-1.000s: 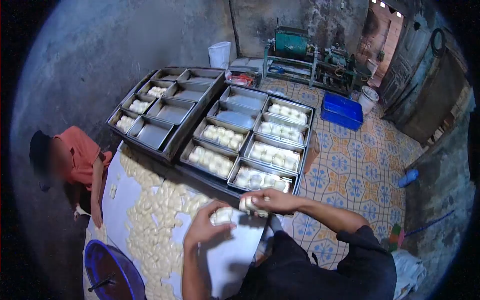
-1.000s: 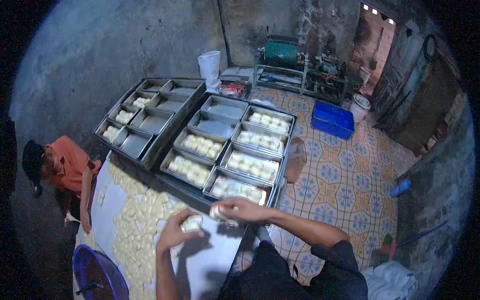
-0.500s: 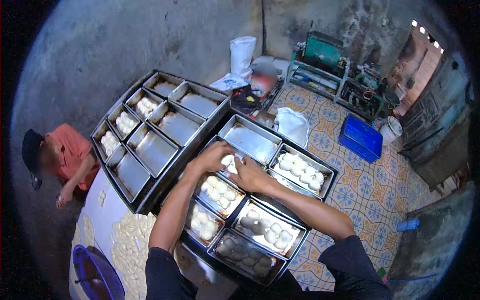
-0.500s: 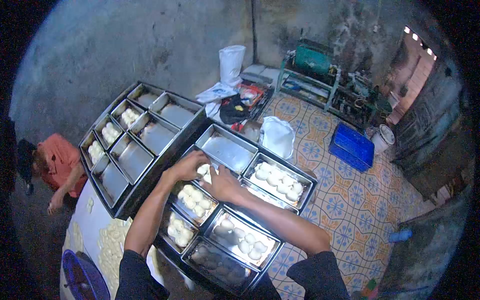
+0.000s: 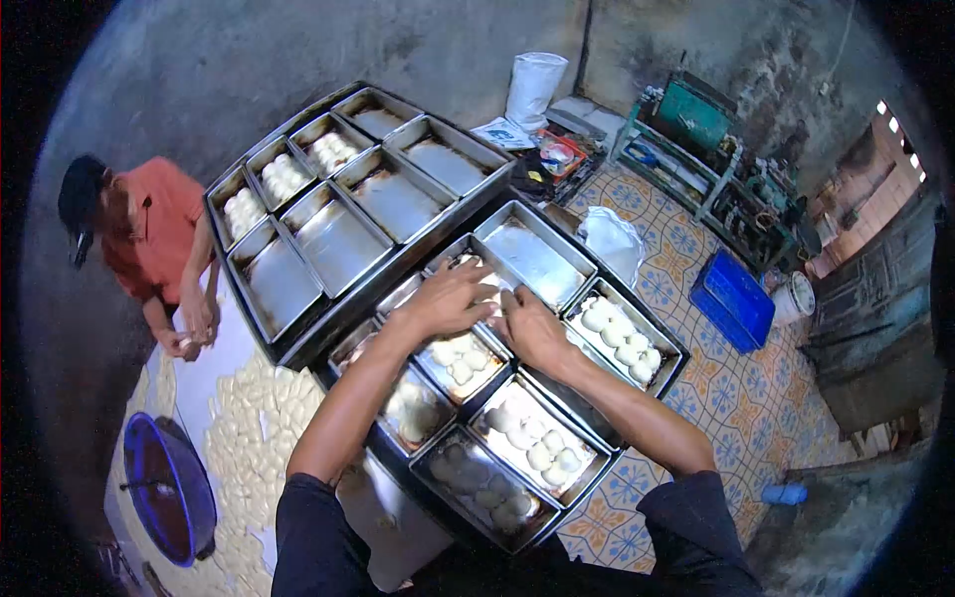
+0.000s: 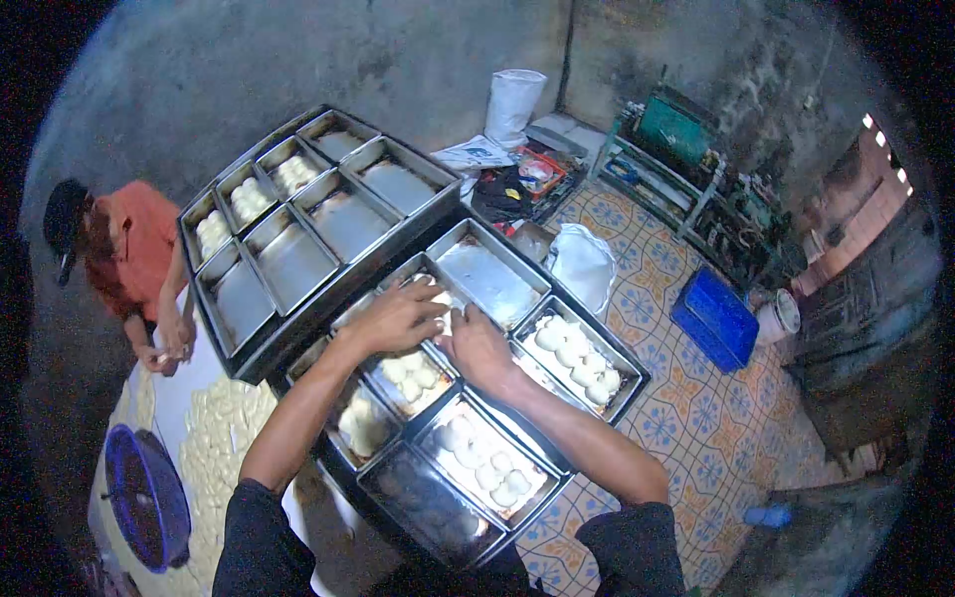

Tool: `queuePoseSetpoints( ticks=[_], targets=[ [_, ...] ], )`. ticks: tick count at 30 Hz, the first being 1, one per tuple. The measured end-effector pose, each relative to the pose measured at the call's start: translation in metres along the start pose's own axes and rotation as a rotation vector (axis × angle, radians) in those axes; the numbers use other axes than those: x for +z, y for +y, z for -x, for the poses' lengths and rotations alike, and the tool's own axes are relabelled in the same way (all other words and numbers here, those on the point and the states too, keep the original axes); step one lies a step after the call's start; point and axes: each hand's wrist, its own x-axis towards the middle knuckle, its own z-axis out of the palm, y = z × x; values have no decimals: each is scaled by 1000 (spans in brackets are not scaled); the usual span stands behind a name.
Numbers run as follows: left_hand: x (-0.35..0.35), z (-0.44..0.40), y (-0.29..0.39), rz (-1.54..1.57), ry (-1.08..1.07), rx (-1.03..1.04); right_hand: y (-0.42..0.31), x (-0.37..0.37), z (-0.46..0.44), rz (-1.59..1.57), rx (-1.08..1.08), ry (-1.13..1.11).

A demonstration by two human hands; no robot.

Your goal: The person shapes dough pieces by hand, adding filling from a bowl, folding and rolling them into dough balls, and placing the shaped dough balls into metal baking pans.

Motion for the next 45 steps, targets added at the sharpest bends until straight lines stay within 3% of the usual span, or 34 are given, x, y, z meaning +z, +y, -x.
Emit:
queuePoseSetpoints(
  ticks=[1,2,4,7,10,12,14,16,17,18,21,22,24,26,28,33,36,40,42,43,44,45],
  targets=[
    [6,7,2,-68,29,12,-10,-5,8,19,28,-10],
    [11,15,0,-161,111,26,-15,-5,17,57,-87,173],
    [0,38,22,-50,378,-34,-28,-23,32,102,-123,339],
    [-5,108,58,201,588,-154,-56,-69,89,-266,48,130],
    [14,222,121,635,756,-294,-104,-64,162,-520,41,144],
    [66,303,144,747,824,-369,-143,-49,213,-619,-22,-42],
    [99,384,176,862,856,-755,-199,-7,250,-1008,44,-202],
    [141,459,192,850,1014,-824,-243,55,262,-910,-22,-409],
    [157,490,202,876,1009,-990,-264,90,263,-814,-21,-430],
    [161,515,208,881,1020,-1000,-281,127,258,-718,-17,-447],
    [171,582,213,761,1050,-1051,-314,225,241,-545,-233,-331],
    [175,599,211,862,1136,-1006,-329,246,231,-497,-298,-271],
    [161,624,211,878,1087,-1057,-355,277,214,-285,-369,-157],
    [166,639,208,929,1139,-1022,-360,302,206,-230,-337,-212],
    [166,649,205,1061,1191,-919,-362,308,205,-475,-192,-340],
    [152,636,206,1347,1299,-888,-429,246,266,-804,-292,-410],
    [143,631,214,1161,1442,-1001,-471,234,287,-897,-309,-263],
    [137,644,214,1209,1585,-997,-480,247,264,-949,-257,-464],
    [134,646,217,1168,1506,-862,-488,238,258,-917,-356,-376],
    [143,644,210,1708,1594,-617,-498,239,261,-993,-532,-472],
    [154,649,209,2152,1708,39,-506,242,264,-1068,-711,-566],
    [142,651,214,2316,1743,-56,-500,260,264,-1019,-689,-596]
  ],
)
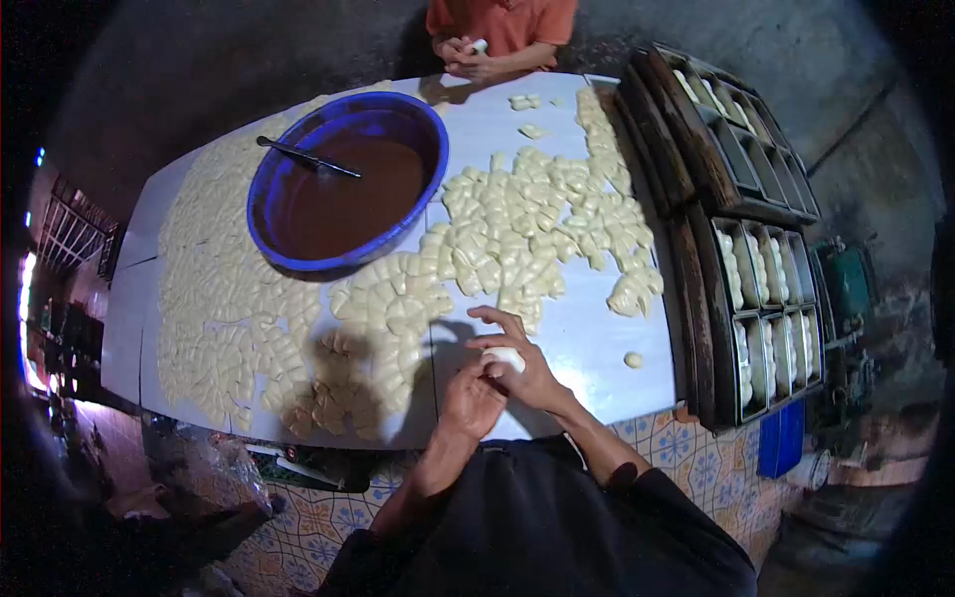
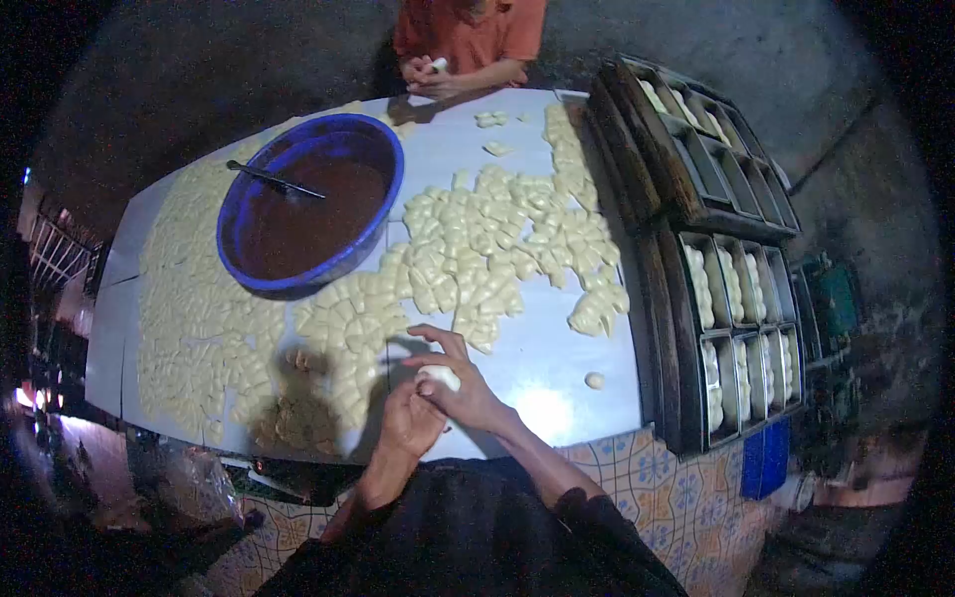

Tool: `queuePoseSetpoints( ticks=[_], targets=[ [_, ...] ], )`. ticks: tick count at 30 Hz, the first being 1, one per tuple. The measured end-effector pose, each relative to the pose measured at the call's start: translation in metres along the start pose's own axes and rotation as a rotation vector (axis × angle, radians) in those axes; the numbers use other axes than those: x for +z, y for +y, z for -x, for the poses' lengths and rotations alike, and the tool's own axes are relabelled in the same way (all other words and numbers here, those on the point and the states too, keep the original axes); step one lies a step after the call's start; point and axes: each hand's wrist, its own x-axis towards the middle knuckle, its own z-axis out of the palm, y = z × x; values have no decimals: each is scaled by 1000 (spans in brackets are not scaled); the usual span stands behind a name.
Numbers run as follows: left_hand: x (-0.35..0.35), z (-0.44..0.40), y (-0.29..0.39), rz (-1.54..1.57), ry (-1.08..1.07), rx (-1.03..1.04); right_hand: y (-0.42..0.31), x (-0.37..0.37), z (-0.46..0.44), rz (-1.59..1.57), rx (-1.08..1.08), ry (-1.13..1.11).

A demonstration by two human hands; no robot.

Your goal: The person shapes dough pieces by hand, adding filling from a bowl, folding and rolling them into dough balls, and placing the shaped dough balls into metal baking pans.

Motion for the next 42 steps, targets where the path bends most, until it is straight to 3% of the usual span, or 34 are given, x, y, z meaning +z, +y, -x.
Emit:
queuePoseSetpoints(
  ticks=[1,2,3,5,6,7,8,9,10,11,12,13,15,19,21,22,23,24,25,27,28,29,32,33,35,37,39,42],
  targets=[
    [13,1,3,89,130,-55,3,-1,-5,123,1,-36],
    [-19,-7,3,146,117,-61,4,0,-8,-130,122,-18],
    [-2,-11,16,147,114,-36,1,3,-12,-384,249,0],
    [49,-28,50,-56,-411,-160,41,-9,-3,-565,417,-149],
    [31,-52,67,-18,-465,-116,57,-13,1,-471,419,-269],
    [20,-81,99,-134,-561,-8,52,-13,-2,-312,375,-207],
    [19,-108,134,-607,-214,183,40,-17,-14,-401,396,-171],
    [38,-134,163,-891,10,409,33,-20,-24,-488,416,-130],
    [72,-147,195,-1369,272,401,40,-24,-30,-482,412,-143],
    [50,-185,222,-1723,347,540,50,-27,-31,-470,398,-73],
    [40,-206,240,-2002,398,452,60,-27,-31,-460,383,3],
    [-68,-279,272,-2155,410,617,68,-26,-32,-402,389,26],
    [-4,-238,269,-2024,419,-336,81,-22,-32,-456,444,16],
    [47,-201,235,-1989,488,-336,93,-17,-30,-556,400,69],
    [52,-167,190,-1904,477,605,86,-8,-37,-694,420,168],
    [35,-156,178,-1562,311,551,82,-7,-41,-870,487,190],
    [72,-126,152,-1119,264,303,76,-5,-45,-1048,553,215],
    [61,-113,136,-804,110,102,64,-4,-51,-1162,586,197],
    [74,-96,112,-625,63,-25,64,-1,-48,-1146,693,232],
    [53,-75,77,-554,320,74,55,2,-39,-997,676,277],
    [50,-64,64,-636,367,130,53,-1,-32,-829,823,363],
    [48,-54,55,-717,414,184,47,1,-22,-830,823,373],
    [42,-27,35,-982,382,99,21,3,1,285,212,288],
    [37,-20,31,-982,376,87,17,-1,10,291,218,297],
    [24,-12,26,-1409,173,227,11,-15,24,415,71,77],
    [27,-7,16,-1396,185,144,-1,-24,29,216,84,152],
    [20,-3,6,-1100,102,110,-10,-24,38,-125,272,363],
    [18,1,-10,-1076,144,107,-20,-21,54,123,151,266]
  ],
)
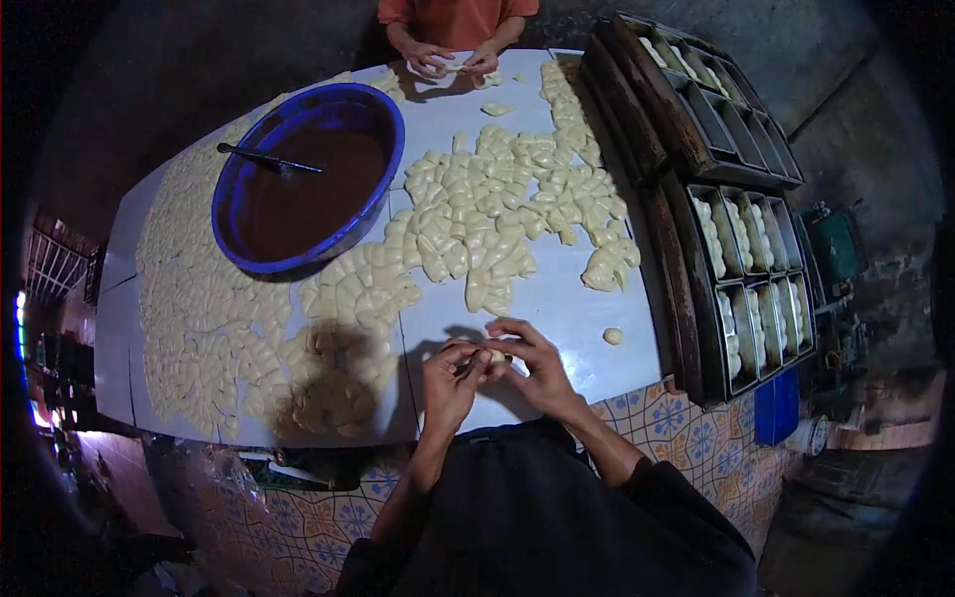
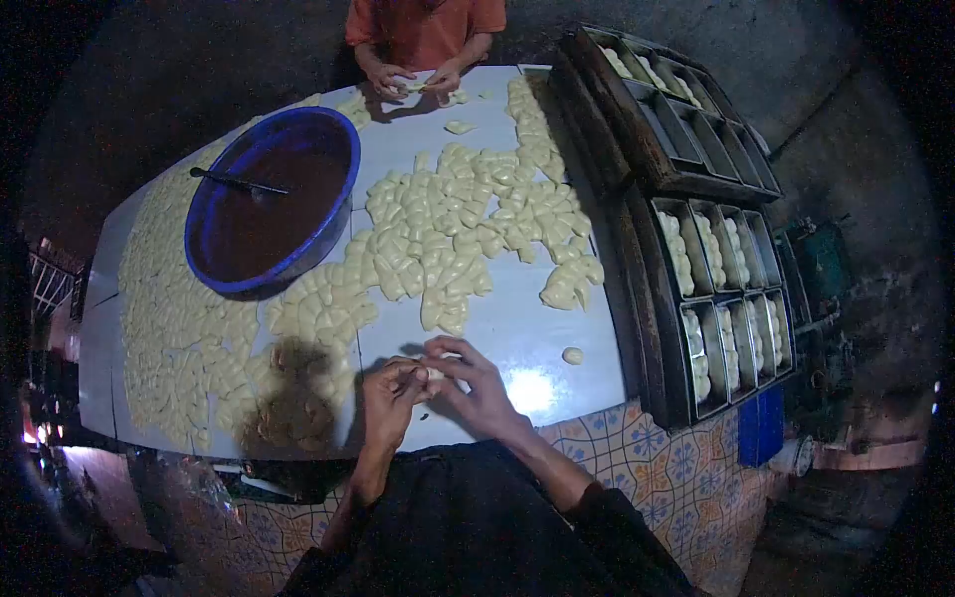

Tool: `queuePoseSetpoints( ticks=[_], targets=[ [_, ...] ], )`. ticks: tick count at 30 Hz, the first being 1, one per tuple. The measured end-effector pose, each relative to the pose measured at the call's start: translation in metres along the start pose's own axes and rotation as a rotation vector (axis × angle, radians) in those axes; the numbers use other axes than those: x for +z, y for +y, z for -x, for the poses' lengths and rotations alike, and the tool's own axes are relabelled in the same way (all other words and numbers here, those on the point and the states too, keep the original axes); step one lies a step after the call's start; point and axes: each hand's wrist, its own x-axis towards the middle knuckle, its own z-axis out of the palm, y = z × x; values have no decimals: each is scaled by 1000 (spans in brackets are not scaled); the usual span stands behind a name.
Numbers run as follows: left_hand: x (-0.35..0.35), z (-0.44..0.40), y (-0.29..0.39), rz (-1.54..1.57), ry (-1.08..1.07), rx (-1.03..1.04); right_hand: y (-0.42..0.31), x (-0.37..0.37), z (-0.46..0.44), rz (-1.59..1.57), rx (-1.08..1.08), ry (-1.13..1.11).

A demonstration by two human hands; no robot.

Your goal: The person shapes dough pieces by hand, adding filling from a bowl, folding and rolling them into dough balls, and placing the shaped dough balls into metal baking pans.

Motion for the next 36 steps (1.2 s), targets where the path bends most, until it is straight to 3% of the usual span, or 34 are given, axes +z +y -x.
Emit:
queuePoseSetpoints(
  ticks=[2,5,7,9,11,12,14,16,17,19,20,21,22,23,25,28,29,31,32,33,35,36],
  targets=[
    [2,0,-9,-126,46,-109,8,-2,12,134,-55,-46],
    [20,1,-13,-113,96,-23,38,-10,30,133,92,-32],
    [7,-4,-29,-226,-33,-120,29,-7,23,71,190,56],
    [5,-8,-34,-244,-141,188,36,-9,23,88,264,89],
    [1,-9,-28,-14,-258,68,63,-25,27,-525,684,-331],
    [5,-8,-24,34,-306,111,62,-28,30,-722,753,-463],
    [6,-16,-22,78,-361,157,63,-20,27,-405,473,-311],
    [-5,-36,-29,-267,-103,417,76,-19,18,-73,256,-126],
    [-11,-46,-30,-467,-16,427,100,-19,19,-50,252,-83],
    [-14,-65,-30,-293,40,292,100,-32,11,-6,421,-253],
    [-16,-75,-29,-291,44,298,106,-31,8,-113,340,-111],
    [-18,-83,-26,-539,4,396,119,-28,8,-223,262,34],
    [-18,-92,-23,-786,-38,494,148,-37,2,94,254,74],
    [-9,-100,-22,-894,-110,499,173,-45,-13,93,262,154],
    [19,-121,-28,-854,-186,413,130,-57,-71,638,70,191],
    [32,-165,-56,-1135,-295,703,149,-49,-92,575,26,226],
    [32,-173,-62,-1220,-331,561,154,-53,-91,458,148,99],
    [36,-175,-60,-1332,-287,544,147,-60,-73,88,412,41],
    [34,-177,-58,-1331,-274,541,128,-68,-62,-92,397,80],
    [31,-177,-57,-1249,-295,506,99,-79,-53,-270,385,115],
    [28,-173,-68,-1012,-277,487,38,-95,-42,-264,286,186],
    [37,-158,-49,-716,-300,367,18,-94,-41,-390,123,213]
  ],
)
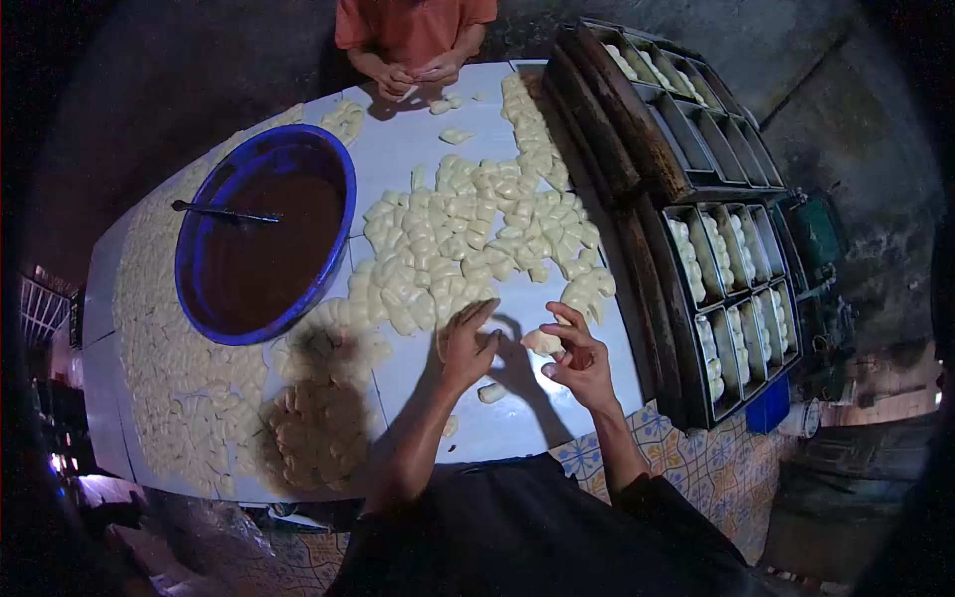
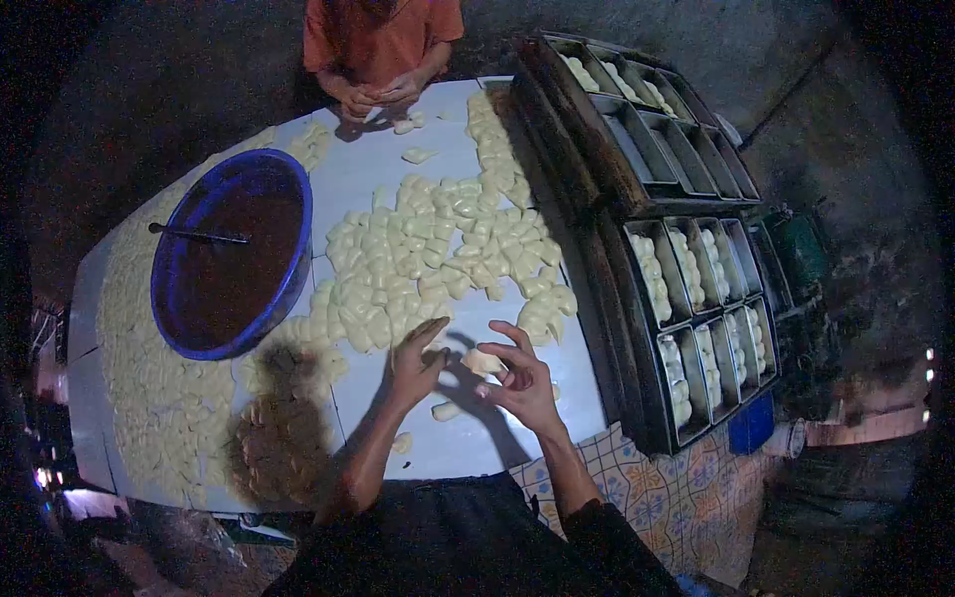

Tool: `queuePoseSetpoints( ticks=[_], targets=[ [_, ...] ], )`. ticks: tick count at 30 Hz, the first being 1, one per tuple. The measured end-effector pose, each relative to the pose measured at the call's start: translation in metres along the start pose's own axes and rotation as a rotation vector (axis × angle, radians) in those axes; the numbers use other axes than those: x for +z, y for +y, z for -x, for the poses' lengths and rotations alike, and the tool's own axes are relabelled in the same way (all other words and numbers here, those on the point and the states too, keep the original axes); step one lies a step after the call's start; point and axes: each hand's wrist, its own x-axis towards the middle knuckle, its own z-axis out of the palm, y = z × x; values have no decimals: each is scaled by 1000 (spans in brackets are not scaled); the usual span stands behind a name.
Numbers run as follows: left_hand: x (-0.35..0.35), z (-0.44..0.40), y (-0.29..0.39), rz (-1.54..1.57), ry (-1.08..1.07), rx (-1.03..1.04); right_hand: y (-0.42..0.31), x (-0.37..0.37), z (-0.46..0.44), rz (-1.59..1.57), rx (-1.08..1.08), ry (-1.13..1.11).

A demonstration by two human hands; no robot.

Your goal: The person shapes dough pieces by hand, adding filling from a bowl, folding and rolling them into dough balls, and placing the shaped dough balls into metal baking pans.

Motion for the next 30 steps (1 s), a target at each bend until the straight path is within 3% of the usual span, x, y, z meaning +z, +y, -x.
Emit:
queuePoseSetpoints(
  ticks=[3,4,7,11,13,14,15,17,18,19,21,23,25,27,28,30],
  targets=[
    [-2,38,69,774,-9,-88,3,6,17,135,-1,90],
    [-4,50,84,633,48,-82,5,15,19,329,-103,71],
    [3,81,86,676,363,-228,7,51,31,417,-9,78],
    [-15,106,85,521,500,-130,8,69,13,233,-46,-56],
    [-24,114,78,1276,294,-201,20,93,20,236,-119,-323],
    [-33,121,75,1596,258,-373,30,96,20,302,-137,-380],
    [-34,125,75,1604,276,-361,38,97,18,374,-154,-444],
    [-41,131,73,1976,276,-367,48,102,10,165,31,-466],
    [-52,130,62,2130,-30,-102,48,102,6,-8,163,-525],
    [-79,114,94,1938,-61,-59,48,100,4,-180,300,-578],
    [-109,89,66,1724,-81,117,81,94,-1,-166,355,-684],
    [-168,48,16,1057,267,-68,70,110,-11,-264,322,-539],
    [-239,3,11,301,524,-244,77,112,-21,-232,337,-407],
    [-270,-31,-8,-382,578,-418,86,114,-24,-267,349,-316],
    [-282,-38,-50,-384,582,-408,99,111,-25,-345,362,-312],
    [-297,-57,-152,-437,105,-516,107,105,-27,-390,421,-297]
  ],
)
